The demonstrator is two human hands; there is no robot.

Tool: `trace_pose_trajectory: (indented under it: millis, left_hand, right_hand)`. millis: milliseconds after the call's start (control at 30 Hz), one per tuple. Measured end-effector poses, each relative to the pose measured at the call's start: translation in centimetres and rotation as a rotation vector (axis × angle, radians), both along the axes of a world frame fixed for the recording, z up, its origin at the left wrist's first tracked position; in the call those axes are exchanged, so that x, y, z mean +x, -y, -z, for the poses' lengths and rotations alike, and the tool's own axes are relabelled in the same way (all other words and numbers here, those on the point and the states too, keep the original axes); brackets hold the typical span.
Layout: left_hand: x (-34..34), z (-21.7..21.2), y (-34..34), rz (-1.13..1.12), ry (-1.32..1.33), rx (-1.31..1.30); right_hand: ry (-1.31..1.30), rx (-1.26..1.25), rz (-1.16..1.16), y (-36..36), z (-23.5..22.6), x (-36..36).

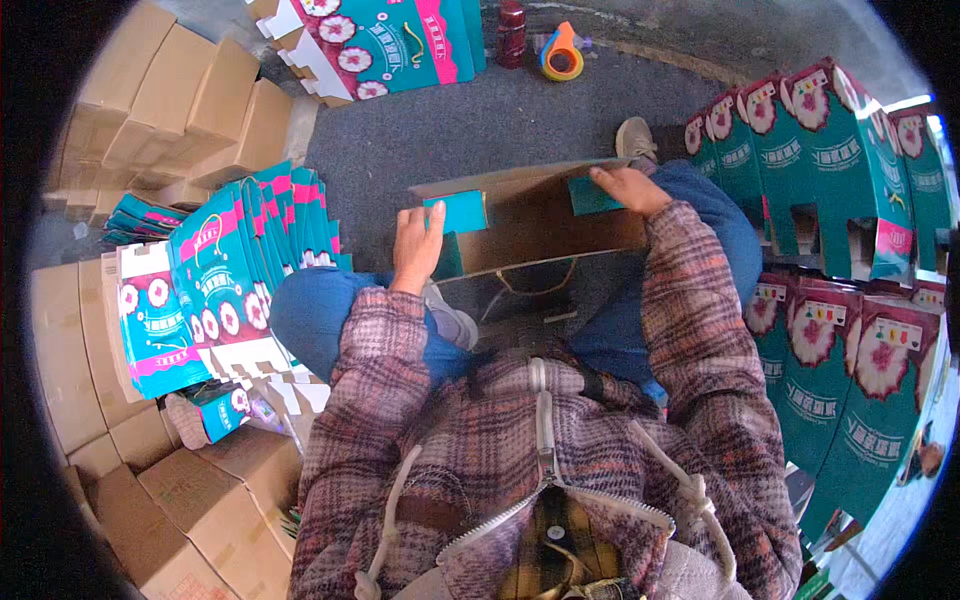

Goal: Folding and assembling cardboard fruit boxes in a packaging area.

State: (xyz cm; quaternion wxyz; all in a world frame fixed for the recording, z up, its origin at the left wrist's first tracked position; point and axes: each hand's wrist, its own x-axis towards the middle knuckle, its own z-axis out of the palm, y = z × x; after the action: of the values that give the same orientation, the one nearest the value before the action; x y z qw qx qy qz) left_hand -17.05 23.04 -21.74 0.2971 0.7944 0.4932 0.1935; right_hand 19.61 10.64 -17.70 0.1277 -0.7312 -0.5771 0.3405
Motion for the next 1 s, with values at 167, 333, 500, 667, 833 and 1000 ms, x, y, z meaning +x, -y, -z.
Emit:
trace_pose_trajectory:
  millis: [167, 333, 500, 667, 833, 1000]
  left_hand:
    - [0.3, -1.9, 1.5, 0.145, -0.119, -0.085]
    - [-0.5, -3.3, 1.7, 0.174, -0.188, -0.223]
    - [0.5, -4.0, 1.5, 0.156, -0.214, -0.305]
    - [0.3, -2.6, 1.1, 0.146, -0.215, -0.257]
    - [0.7, -2.9, 0.8, 0.175, -0.032, -0.225]
    - [0.7, -2.0, 0.0, 0.186, 0.097, -0.271]
  right_hand:
    - [-0.127, -0.06, 0.064, 0.6, 0.3, 0.4]
    - [-0.091, 0.115, 0.006, 2.6, -3.5, -0.4]
    - [0.313, 0.453, 0.076, 8.0, -10.6, -3.6]
    - [0.416, 0.486, 0.048, 5.7, -9.6, -7.2]
    - [0.461, 0.089, 0.052, 3.7, -2.9, -6.5]
    - [0.376, -0.073, 0.181, 3.1, -1.7, -5.2]
